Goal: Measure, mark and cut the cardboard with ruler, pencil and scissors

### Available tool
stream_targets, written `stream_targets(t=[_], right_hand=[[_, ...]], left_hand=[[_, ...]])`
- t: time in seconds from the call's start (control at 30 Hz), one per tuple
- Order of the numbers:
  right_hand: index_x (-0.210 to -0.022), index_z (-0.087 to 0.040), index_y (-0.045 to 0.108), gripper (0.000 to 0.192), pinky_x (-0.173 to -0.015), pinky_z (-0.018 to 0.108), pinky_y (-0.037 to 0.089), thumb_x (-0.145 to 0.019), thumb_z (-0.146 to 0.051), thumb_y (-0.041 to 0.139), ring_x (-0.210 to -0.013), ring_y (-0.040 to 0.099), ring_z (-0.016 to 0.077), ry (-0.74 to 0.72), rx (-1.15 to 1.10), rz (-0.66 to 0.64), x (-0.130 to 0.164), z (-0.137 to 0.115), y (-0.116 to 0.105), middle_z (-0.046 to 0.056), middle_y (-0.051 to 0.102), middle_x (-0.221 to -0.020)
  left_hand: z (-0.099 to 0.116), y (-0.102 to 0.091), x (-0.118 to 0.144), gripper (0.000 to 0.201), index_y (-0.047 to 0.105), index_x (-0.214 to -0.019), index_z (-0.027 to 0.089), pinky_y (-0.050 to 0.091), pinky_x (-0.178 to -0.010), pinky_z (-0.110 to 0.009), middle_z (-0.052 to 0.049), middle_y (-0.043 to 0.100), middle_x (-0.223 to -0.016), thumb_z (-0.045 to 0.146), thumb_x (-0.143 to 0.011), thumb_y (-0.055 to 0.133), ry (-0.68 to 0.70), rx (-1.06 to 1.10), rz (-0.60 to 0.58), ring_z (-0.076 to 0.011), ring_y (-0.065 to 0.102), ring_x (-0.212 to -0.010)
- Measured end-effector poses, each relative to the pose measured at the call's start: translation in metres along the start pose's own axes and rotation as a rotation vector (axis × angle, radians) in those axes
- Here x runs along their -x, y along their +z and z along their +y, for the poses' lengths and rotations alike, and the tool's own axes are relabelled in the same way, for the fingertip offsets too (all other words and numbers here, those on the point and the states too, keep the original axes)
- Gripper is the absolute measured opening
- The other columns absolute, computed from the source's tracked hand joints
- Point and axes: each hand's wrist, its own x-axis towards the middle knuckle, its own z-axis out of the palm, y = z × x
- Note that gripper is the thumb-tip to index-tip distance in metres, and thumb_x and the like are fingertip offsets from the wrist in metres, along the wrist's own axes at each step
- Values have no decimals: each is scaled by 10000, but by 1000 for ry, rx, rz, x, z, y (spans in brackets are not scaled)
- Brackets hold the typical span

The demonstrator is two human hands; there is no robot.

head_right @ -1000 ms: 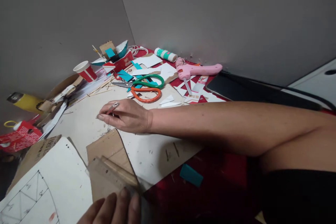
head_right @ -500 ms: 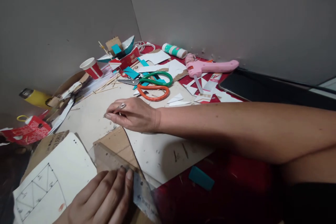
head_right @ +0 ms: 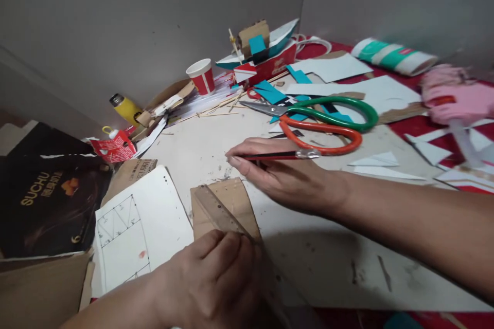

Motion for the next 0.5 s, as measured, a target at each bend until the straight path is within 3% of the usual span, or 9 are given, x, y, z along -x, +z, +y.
stream_targets(t=[0.3,0.5], right_hand=[[-990,-208,679,189,-736,344,580,-991,-250,494,-816,716,218,-18,38,15,1,0,1,83,747,-906],[-990,-210,687,182,-732,351,578,-982,-261,513,-815,713,224,-12,12,26,3,3,4,88,745,-907]], left_hand=[[9,-21,-14,263,691,-944,129,539,-663,-312,-90,732,-970,280,-955,476,-193,1,-289,-213,647,-824],[19,-18,-15,263,698,-1046,104,584,-751,-308,-86,755,-1029,132,-914,473,-279,-36,-325,-234,699,-935]])
